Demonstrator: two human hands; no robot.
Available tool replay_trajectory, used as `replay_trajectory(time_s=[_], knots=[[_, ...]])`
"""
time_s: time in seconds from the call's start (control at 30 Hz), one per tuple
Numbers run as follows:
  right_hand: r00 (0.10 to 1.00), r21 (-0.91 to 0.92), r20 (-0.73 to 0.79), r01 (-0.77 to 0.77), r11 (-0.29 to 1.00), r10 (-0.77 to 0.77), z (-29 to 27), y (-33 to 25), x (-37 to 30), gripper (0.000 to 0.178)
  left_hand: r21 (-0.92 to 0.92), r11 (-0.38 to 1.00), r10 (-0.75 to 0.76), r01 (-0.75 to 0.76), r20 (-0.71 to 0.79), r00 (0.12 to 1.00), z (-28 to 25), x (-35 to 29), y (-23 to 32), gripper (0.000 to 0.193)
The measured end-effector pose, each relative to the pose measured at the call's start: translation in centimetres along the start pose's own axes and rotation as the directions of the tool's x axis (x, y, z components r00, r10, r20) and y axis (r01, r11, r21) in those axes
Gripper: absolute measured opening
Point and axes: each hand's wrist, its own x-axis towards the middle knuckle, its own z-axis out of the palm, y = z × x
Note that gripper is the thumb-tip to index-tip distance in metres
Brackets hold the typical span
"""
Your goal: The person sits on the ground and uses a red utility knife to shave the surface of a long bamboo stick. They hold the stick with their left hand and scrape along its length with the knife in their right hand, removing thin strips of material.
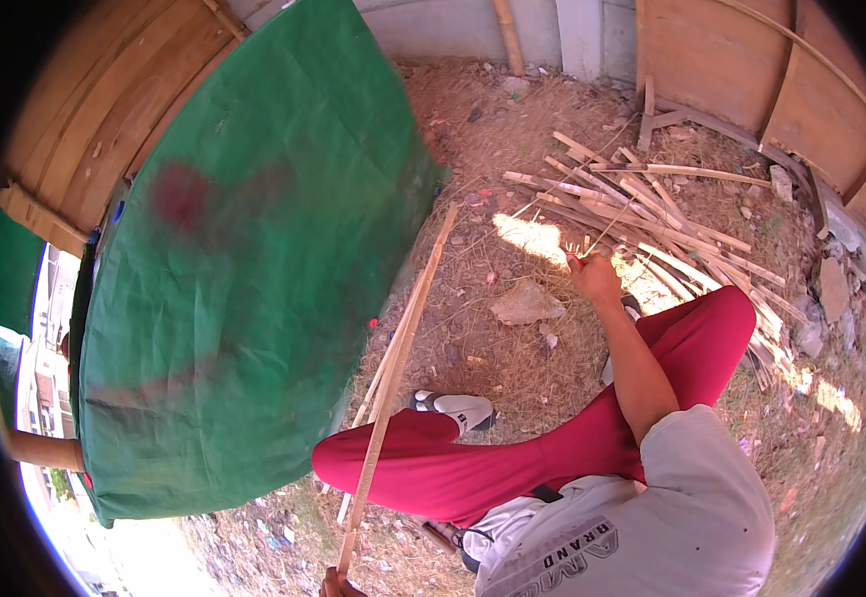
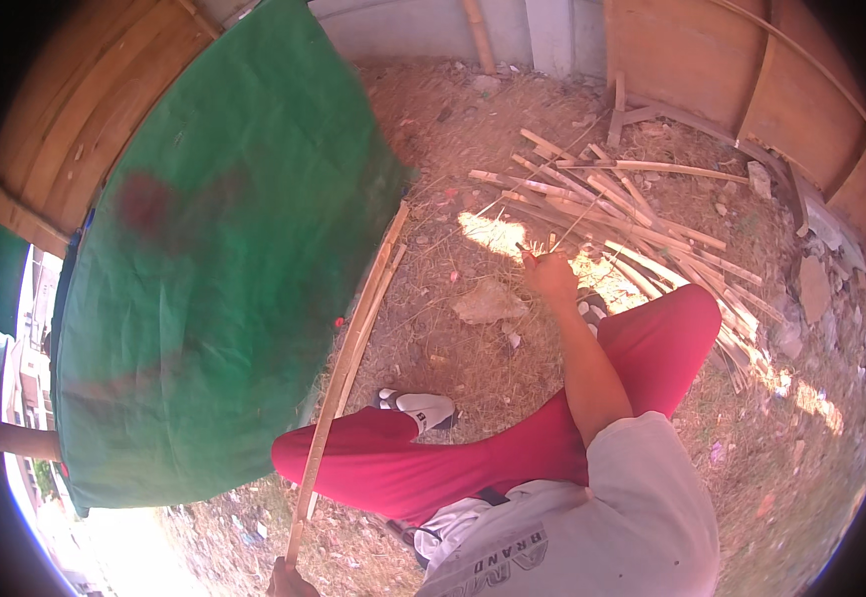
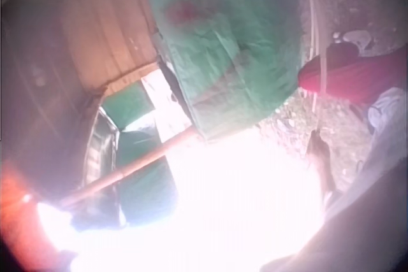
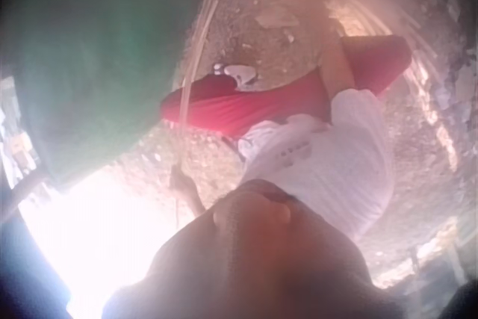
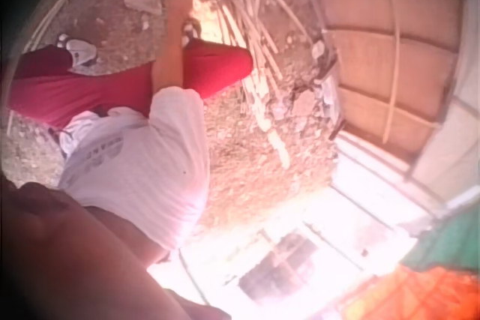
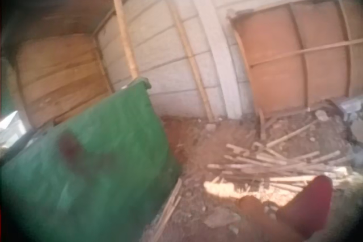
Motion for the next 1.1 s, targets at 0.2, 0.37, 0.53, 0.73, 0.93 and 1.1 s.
replay_trajectory(time_s=[0.2, 0.37, 0.53, 0.73, 0.93, 1.1], knots=[[0.982, -0.317, 0.143, 0.165, 0.934, -0.125, 4.2, 0.6, -3.0, 0.052, -0.486, 0.838, -0.207, 0.250, 0.143, 0.968, 4.8, 3.1, 5.9, 0.026], [0.983, -0.277, 0.136, 0.154, 0.948, -0.120, 4.0, 0.0, -3.5, 0.050, -0.768, 0.431, -0.211, 0.474, 0.425, 0.880, 5.9, 5.1, 10.9, 0.033], [0.985, -0.135, 0.021, 0.173, 0.976, -0.172, 1.8, -2.8, -5.0, 0.051, -0.782, 0.191, -0.076, 0.593, 0.591, 0.803, 7.6, 7.0, 14.9, 0.018], [0.952, -0.151, 0.145, 0.291, 0.945, -0.270, 3.6, -0.4, -4.7, 0.036, -0.805, 0.221, 0.033, 0.550, 0.570, 0.821, 8.5, 9.8, 17.8, 0.031], [0.913, -0.131, 0.165, 0.396, 0.909, -0.374, 5.0, -0.7, -5.2, 0.038, -0.826, 0.212, 0.016, 0.523, 0.538, 0.843, 9.3, 10.6, 19.1, 0.032], [0.918, -0.148, 0.246, 0.354, 0.924, -0.312, 4.3, -2.5, -5.8, 0.055, -0.836, 0.213, 0.010, 0.506, 0.519, 0.855, 10.5, 10.4, 18.7, 0.030]])
